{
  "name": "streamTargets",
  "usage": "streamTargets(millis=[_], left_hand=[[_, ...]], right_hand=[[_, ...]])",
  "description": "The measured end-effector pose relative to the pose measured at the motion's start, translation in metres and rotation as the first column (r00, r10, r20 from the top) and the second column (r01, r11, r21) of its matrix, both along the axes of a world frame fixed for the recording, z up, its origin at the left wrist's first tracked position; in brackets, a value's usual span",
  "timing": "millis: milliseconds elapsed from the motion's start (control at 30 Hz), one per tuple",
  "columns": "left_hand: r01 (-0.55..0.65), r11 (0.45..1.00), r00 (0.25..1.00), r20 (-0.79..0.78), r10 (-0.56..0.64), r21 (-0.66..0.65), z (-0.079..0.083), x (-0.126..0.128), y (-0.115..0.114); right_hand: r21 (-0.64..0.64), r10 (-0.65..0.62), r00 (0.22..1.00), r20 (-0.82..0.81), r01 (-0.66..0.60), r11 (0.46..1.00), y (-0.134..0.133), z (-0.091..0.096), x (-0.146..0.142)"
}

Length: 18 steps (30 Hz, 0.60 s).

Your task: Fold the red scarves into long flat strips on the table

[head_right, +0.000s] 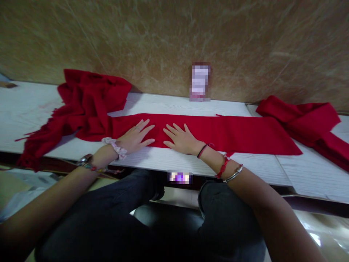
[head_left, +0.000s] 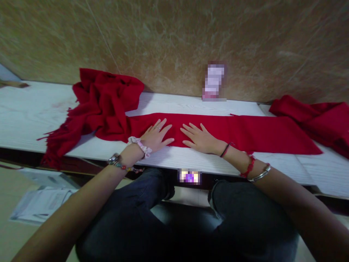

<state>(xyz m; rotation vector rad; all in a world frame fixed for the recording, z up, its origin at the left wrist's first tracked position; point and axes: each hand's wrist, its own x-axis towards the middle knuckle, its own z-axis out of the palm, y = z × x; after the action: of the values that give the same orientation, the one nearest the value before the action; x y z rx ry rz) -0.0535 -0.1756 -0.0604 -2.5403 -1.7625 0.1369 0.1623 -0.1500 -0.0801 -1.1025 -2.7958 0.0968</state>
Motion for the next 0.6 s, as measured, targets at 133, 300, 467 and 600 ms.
streamTargets(millis=[133,300,467,600], left_hand=[[-0.004,0.986,1.000,0.004,0.005,-0.169,-0.013,-0.004,0.002],[0.063,0.985,0.998,0.009,-0.062,-0.159,-0.009,-0.013,0.002],[0.247,0.967,0.968,-0.037,-0.249,-0.057,0.010,-0.012,-0.004],[0.278,0.955,0.946,-0.143,-0.291,-0.103,0.017,-0.009,-0.008]], right_hand=[[-0.023,0.005,1.000,0.014,-0.005,1.000,-0.001,-0.004,0.000],[-0.022,-0.003,1.000,-0.012,0.003,1.000,-0.002,-0.001,0.000],[0.023,0.093,0.988,-0.126,-0.091,0.996,-0.012,0.010,-0.007],[0.013,0.206,0.967,-0.151,-0.206,0.978,-0.020,0.019,-0.013]])
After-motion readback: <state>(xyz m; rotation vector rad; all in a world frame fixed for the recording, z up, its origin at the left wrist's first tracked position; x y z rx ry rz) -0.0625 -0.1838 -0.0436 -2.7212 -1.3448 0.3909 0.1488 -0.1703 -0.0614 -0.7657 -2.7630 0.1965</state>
